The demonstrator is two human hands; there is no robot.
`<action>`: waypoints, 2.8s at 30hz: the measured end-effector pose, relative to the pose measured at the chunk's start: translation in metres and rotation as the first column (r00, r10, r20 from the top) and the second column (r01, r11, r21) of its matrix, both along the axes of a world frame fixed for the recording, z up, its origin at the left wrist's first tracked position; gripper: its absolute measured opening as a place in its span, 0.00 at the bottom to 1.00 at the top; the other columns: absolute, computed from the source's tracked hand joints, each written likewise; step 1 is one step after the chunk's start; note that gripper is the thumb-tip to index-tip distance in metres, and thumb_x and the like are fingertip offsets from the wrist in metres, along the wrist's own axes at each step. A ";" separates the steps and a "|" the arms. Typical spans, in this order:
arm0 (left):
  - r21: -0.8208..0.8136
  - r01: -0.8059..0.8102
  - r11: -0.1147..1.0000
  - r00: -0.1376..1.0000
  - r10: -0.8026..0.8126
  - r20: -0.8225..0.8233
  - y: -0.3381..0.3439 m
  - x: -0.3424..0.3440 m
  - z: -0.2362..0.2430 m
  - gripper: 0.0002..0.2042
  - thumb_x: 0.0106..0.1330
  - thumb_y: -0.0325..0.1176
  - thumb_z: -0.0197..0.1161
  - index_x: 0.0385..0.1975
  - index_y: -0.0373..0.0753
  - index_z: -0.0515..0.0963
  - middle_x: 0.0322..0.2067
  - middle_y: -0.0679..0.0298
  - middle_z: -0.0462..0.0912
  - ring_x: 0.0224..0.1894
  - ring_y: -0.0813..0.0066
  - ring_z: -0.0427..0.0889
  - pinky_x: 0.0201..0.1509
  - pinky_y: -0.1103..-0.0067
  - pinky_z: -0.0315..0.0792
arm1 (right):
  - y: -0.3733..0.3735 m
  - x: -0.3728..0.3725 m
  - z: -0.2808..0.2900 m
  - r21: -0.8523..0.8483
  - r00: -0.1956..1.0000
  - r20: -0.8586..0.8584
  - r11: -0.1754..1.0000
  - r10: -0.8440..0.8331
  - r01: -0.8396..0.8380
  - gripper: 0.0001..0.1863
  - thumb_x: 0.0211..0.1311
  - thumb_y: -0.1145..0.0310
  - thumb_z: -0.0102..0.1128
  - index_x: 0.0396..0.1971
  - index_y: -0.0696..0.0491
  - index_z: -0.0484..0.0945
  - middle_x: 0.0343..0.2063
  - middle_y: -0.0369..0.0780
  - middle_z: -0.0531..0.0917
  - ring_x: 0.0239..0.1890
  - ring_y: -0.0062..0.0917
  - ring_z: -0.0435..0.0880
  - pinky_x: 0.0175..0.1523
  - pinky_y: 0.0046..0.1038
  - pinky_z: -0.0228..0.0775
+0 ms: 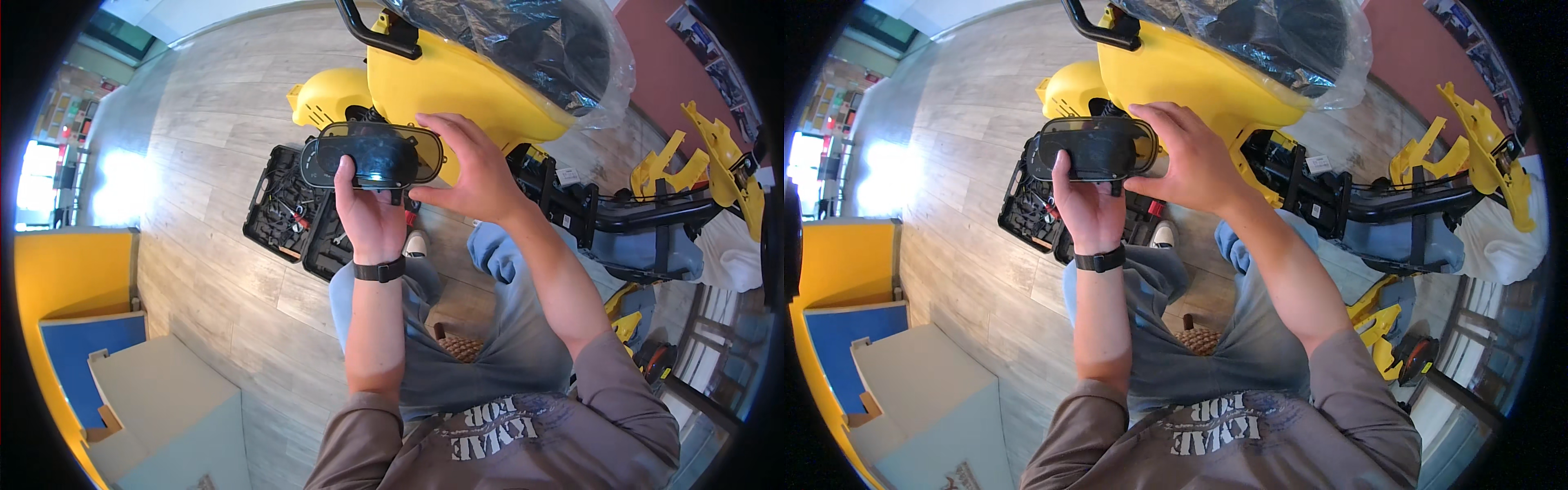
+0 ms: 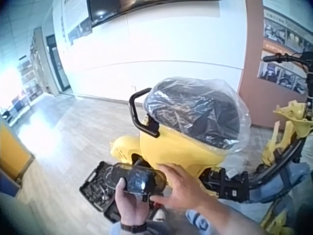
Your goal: Removing screws and disassembling the instrument cluster dashboard of a motorcycle.
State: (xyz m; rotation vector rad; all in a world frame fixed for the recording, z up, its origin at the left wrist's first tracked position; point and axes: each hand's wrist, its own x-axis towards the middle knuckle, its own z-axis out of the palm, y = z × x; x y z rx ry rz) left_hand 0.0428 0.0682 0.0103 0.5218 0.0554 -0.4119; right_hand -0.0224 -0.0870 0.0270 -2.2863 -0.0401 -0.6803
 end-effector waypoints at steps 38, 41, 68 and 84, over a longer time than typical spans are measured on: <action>0.011 0.084 0.996 0.996 -0.084 0.019 -0.002 -0.002 -0.007 0.22 0.76 0.40 0.55 0.66 0.37 0.67 0.63 0.61 0.76 0.64 0.64 0.75 0.68 0.62 0.71 | 0.006 0.013 -0.003 -0.097 0.998 -0.037 0.994 0.044 -0.048 0.40 0.45 0.53 0.81 0.59 0.54 0.79 0.55 0.45 0.83 0.58 0.41 0.81 0.62 0.38 0.73; 0.008 0.062 0.998 0.998 -0.062 0.009 -0.005 -0.004 -0.002 0.22 0.77 0.38 0.54 0.66 0.37 0.67 0.62 0.61 0.76 0.63 0.65 0.76 0.68 0.63 0.71 | 0.006 0.013 -0.004 -0.104 0.998 -0.048 0.993 0.044 -0.048 0.40 0.45 0.54 0.81 0.59 0.54 0.79 0.55 0.45 0.83 0.58 0.41 0.81 0.62 0.38 0.73; 0.043 0.034 0.999 0.999 -0.032 -0.034 -0.009 -0.004 -0.008 0.19 0.78 0.40 0.52 0.62 0.35 0.71 0.58 0.58 0.81 0.60 0.65 0.80 0.67 0.67 0.71 | -0.005 0.021 -0.027 0.611 0.959 -0.280 0.778 0.038 0.147 0.24 0.69 0.49 0.61 0.45 0.58 0.81 0.40 0.42 0.84 0.41 0.25 0.82 0.50 0.30 0.75; 0.279 0.046 0.959 0.995 -0.020 -0.096 -0.004 -0.008 0.000 0.17 0.74 0.49 0.54 0.51 0.44 0.76 0.48 0.65 0.82 0.52 0.69 0.79 0.57 0.63 0.72 | -0.002 0.018 0.003 0.837 0.868 -0.454 0.431 0.201 0.338 0.17 0.62 0.53 0.69 0.40 0.51 0.82 0.30 0.32 0.84 0.28 0.13 0.82 0.22 0.16 0.50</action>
